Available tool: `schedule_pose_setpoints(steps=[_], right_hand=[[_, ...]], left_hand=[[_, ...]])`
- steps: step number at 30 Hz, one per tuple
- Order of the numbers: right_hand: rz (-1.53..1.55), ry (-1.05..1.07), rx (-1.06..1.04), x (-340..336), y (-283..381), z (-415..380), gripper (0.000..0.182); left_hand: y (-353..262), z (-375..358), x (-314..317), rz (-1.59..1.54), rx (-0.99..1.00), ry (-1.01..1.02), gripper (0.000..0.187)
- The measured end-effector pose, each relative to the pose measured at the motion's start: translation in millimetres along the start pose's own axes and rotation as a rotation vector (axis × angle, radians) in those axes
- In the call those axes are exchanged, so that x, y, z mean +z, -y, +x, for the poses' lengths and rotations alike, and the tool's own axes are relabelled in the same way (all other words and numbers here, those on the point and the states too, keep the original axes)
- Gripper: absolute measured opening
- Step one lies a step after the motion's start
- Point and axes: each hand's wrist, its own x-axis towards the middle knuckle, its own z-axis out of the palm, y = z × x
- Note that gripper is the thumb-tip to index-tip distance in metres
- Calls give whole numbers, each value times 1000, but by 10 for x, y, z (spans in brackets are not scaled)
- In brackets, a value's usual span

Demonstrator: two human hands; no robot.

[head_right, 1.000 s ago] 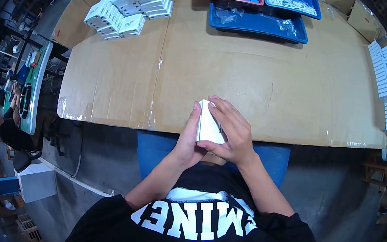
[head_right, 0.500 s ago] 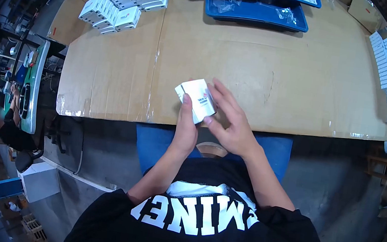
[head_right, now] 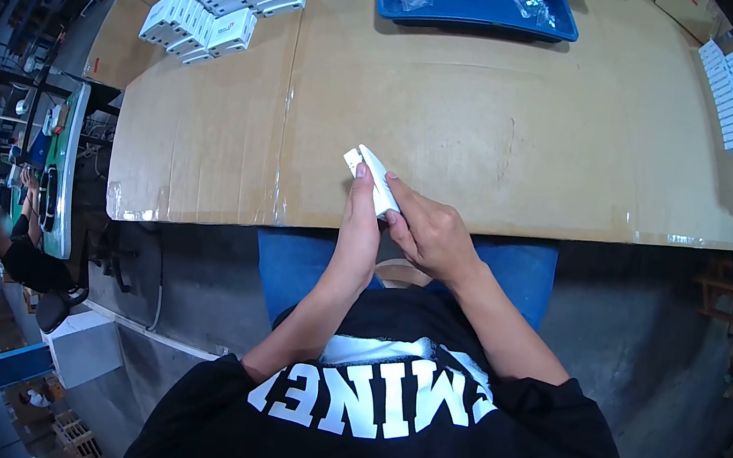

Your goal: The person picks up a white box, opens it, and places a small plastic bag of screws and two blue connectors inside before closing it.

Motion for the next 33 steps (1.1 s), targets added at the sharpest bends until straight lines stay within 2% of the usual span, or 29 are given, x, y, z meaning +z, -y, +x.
schedule_pose_setpoints(steps=[2, 6, 11, 12, 14, 25, 28, 30, 31, 33], right_hand=[[-17, -5, -14, 16, -15, -10, 46], [-46, -75, -86, 54, -4, 12, 45], [-61, -42, -45, 85, 17, -52, 45], [-72, -53, -57, 98, 12, -63, 45], [-75, -62, -60, 108, 30, -68, 45], [-54, -56, -18, 126, 40, -50, 42], [30, -29, 57, 43, 103, 58, 42], [273, -6, 144, -54, 78, 128, 45], [276, -4, 145, -56, 97, 134, 45], [662, -59, 665, -100, 180, 185, 48]], left_hand=[[-38, -17, 41, -27, 53, -51, 55], [-32, -24, 26, -88, 53, -49, 52], [-58, -72, 11, -123, 25, -50, 47], [-47, -73, -6, -123, 22, -51, 47], [-14, -79, -56, -99, -21, -19, 60], [89, 40, -153, -139, -32, -10, 57], [29, 85, -247, -170, -16, 28, 57], [-38, 99, -266, -240, 65, 109, 59], [-82, 79, -279, -239, 64, 106, 59], [-178, 44, -297, 49, 333, 232, 82]])
